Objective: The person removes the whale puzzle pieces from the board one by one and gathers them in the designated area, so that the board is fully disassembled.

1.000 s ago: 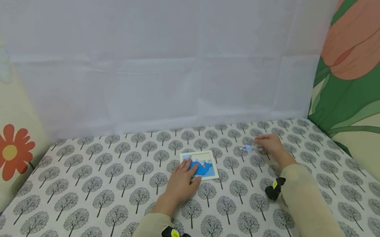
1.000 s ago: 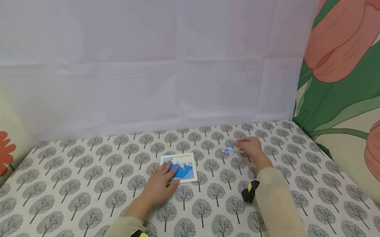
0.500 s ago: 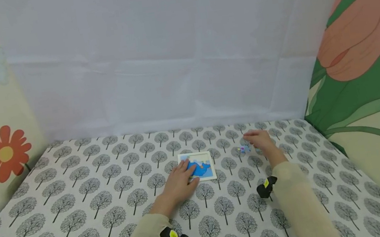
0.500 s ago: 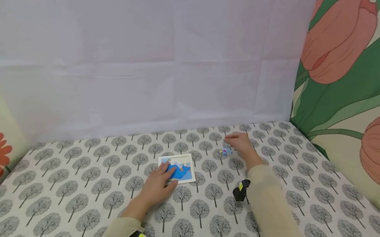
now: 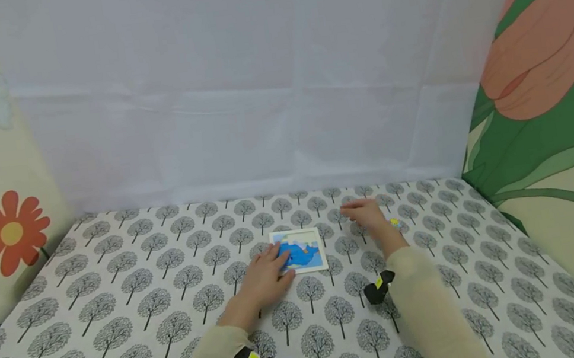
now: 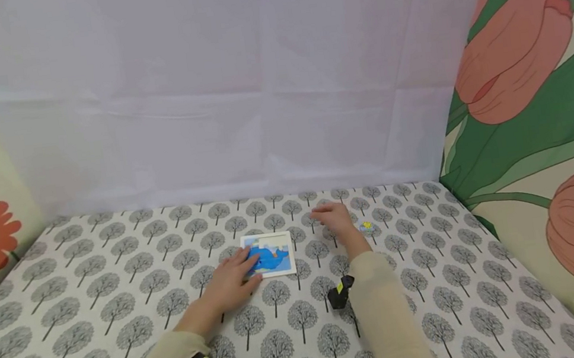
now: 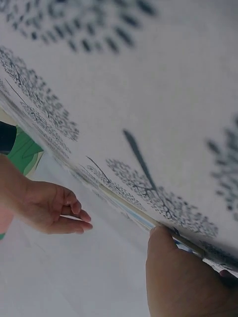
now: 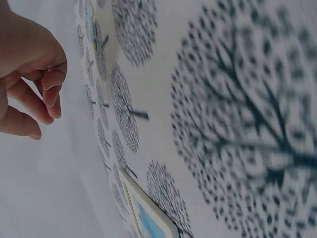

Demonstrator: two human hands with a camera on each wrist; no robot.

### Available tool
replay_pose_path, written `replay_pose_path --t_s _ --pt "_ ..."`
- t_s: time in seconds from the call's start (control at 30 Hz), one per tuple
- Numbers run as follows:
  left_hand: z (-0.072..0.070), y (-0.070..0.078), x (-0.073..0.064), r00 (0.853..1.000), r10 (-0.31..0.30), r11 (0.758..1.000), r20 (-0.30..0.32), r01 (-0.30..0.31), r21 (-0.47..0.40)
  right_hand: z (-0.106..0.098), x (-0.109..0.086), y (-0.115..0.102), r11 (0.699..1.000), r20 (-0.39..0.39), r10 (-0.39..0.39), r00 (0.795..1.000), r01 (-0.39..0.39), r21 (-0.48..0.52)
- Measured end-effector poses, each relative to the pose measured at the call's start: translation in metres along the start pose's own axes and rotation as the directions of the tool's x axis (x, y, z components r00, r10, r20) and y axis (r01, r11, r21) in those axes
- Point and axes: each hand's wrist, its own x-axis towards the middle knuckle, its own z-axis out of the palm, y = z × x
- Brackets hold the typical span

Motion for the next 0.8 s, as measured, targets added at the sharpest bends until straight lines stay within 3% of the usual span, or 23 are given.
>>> replay_pose_path --t_s 0.13,0.53,0.8 --pt "-0.001 -0.001 -0.002 1.0 -0.004 1.0 -0.009 0.004 0.006 0.013 0.0 -0.001 1.0 0.014 0.015 1.0 -0.015 -0.006" --pt "-0.001 -0.004 -0.006 1.0 -0.017 0.999 -0.015 0.017 -0.028 0.053 -0.007 -0.009 0.999 0.085 -0.034 0.996 0.033 0.022" --pt "0.0 -0.005 -0.007 0.999 -0.017 1.0 -0.029 0.016 -0.021 0.077 -0.013 -0.015 0.994 0.157 -0.013 0.987 -0.004 0.105"
